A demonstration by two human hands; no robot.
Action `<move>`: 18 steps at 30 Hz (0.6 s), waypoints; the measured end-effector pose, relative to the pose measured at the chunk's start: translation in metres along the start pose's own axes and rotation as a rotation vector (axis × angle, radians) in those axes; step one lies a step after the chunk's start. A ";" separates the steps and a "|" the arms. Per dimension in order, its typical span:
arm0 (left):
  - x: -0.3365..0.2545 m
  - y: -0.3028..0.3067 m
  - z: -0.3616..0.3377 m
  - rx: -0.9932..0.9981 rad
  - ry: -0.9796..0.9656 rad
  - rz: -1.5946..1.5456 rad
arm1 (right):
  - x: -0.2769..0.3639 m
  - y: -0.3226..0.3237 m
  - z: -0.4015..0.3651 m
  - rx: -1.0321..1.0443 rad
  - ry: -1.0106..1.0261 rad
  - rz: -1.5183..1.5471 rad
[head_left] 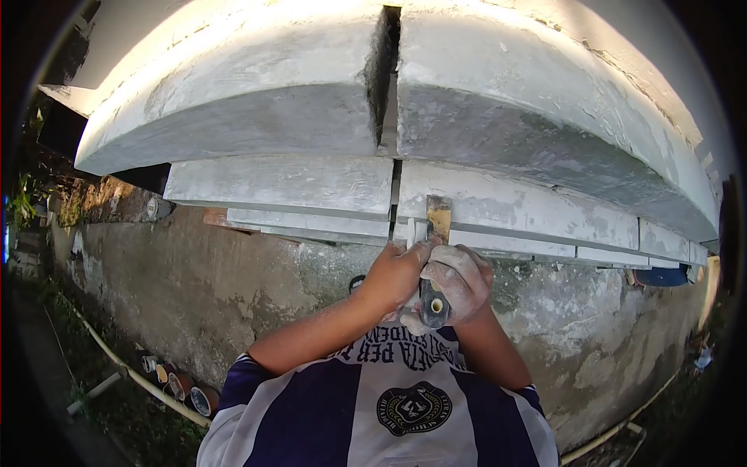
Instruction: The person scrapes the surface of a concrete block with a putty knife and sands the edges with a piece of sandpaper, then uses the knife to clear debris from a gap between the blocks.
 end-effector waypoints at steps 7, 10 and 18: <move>-0.008 -0.005 0.025 -0.002 -0.022 0.033 | -0.023 0.001 0.007 -0.052 0.004 0.021; -0.017 -0.014 0.029 0.007 -0.015 -0.042 | -0.034 -0.002 0.007 -0.093 -0.020 0.029; -0.023 -0.025 0.000 0.028 0.061 -0.083 | -0.015 0.013 0.021 -0.080 -0.066 0.018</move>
Point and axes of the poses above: each hand's wrist, its own z-axis towards the middle knuckle, its own y-axis out of the back of the hand, x = y × z, the point moved 5 cm from there along z, towards the middle knuckle, and after that the axes turned 4 degrees about y, right-handed, at the moved point
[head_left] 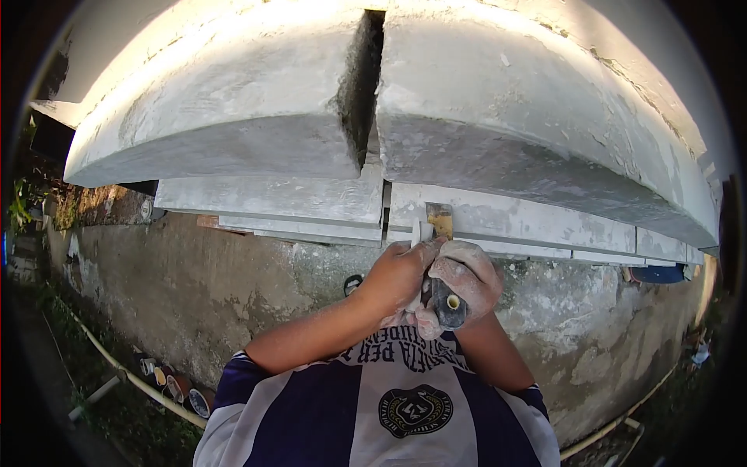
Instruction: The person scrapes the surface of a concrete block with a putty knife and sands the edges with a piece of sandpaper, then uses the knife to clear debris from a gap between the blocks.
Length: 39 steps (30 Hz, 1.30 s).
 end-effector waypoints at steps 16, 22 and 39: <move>-0.002 0.005 0.011 -0.015 -0.007 0.132 | -0.011 -0.005 -0.006 -0.040 -0.022 0.028; 0.014 0.009 0.010 -0.010 -0.041 -0.030 | -0.008 -0.006 -0.013 0.009 0.017 0.038; 0.032 0.032 -0.006 -0.108 0.023 0.421 | -0.006 -0.024 -0.056 -0.182 -1.619 0.784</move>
Point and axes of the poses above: each hand's wrist, its own z-axis towards the middle knuckle, its own y-axis out of the back of the hand, x = y × z, the point moved 5 cm from there along z, towards the middle knuckle, and after that the axes turned 4 degrees about y, right-handed, at the moved point
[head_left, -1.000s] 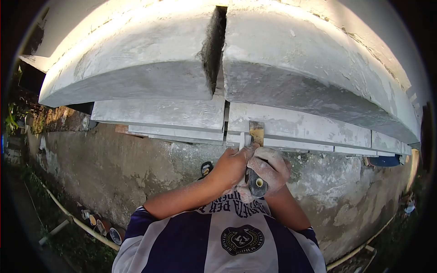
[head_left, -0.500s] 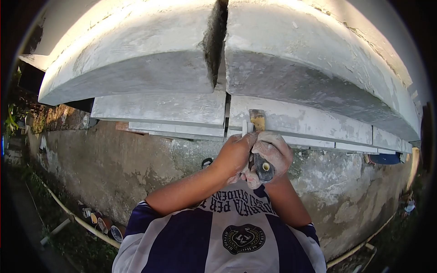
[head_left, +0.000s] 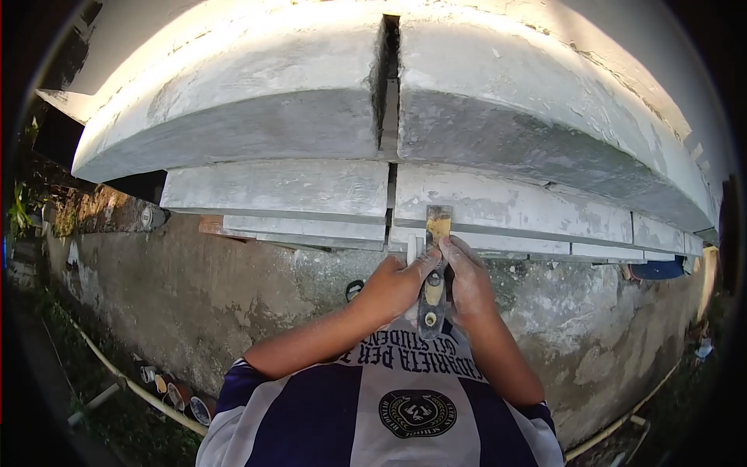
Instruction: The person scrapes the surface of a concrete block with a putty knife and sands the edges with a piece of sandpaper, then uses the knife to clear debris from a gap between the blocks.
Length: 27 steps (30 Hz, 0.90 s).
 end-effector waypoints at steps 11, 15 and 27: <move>-0.003 0.001 -0.002 0.178 -0.062 -0.122 | 0.012 -0.009 0.010 -0.106 -0.166 -0.243; -0.029 0.002 0.003 0.204 -0.004 -0.179 | 0.027 -0.016 0.029 -0.120 -0.171 -0.317; -0.030 -0.007 0.011 0.068 -0.055 -0.346 | 0.029 -0.013 0.043 -0.083 -0.188 -0.342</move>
Point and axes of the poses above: each hand's wrist, its own z-axis towards the middle knuckle, its own y-axis out of the back of the hand, x = y × z, the point moved 5 cm from there along z, towards the middle knuckle, and after that the axes turned 4 degrees about y, right-handed, at the moved point
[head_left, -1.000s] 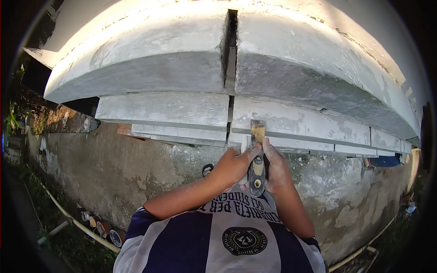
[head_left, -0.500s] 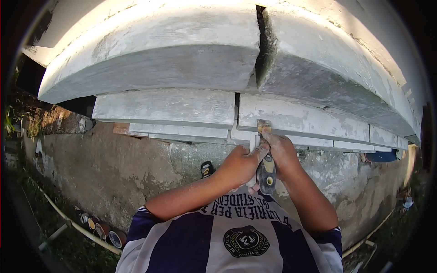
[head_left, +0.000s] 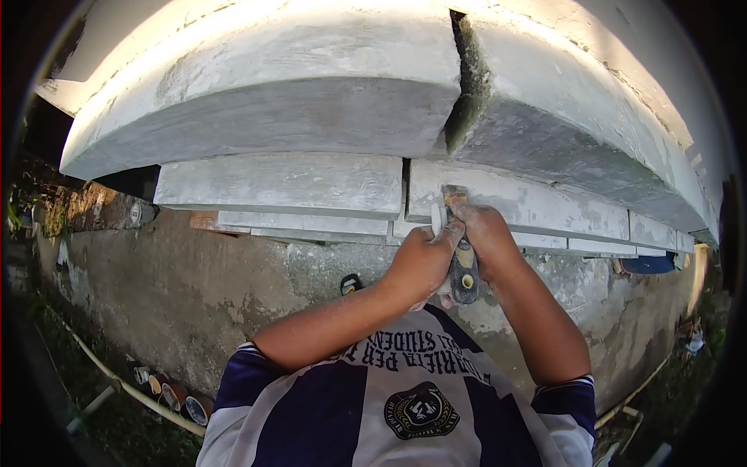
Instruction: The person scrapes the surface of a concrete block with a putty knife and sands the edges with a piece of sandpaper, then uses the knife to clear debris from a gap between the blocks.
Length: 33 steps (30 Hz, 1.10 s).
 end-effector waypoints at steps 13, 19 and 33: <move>0.000 0.002 0.004 0.002 0.006 0.051 | 0.000 0.003 0.016 0.001 0.063 -0.168; 0.010 0.011 0.005 0.009 -0.002 0.061 | -0.005 0.001 0.006 -0.003 0.126 -0.299; -0.009 0.000 0.021 0.054 -0.002 -0.007 | 0.009 0.002 0.034 0.004 0.055 -0.215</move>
Point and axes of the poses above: each hand's wrist, its own z-axis towards the middle knuckle, its own y-axis out of the back of the hand, x = y × z, the point moved 5 cm from there along z, towards the middle knuckle, and after that the axes turned 4 degrees about y, right-handed, at the moved point
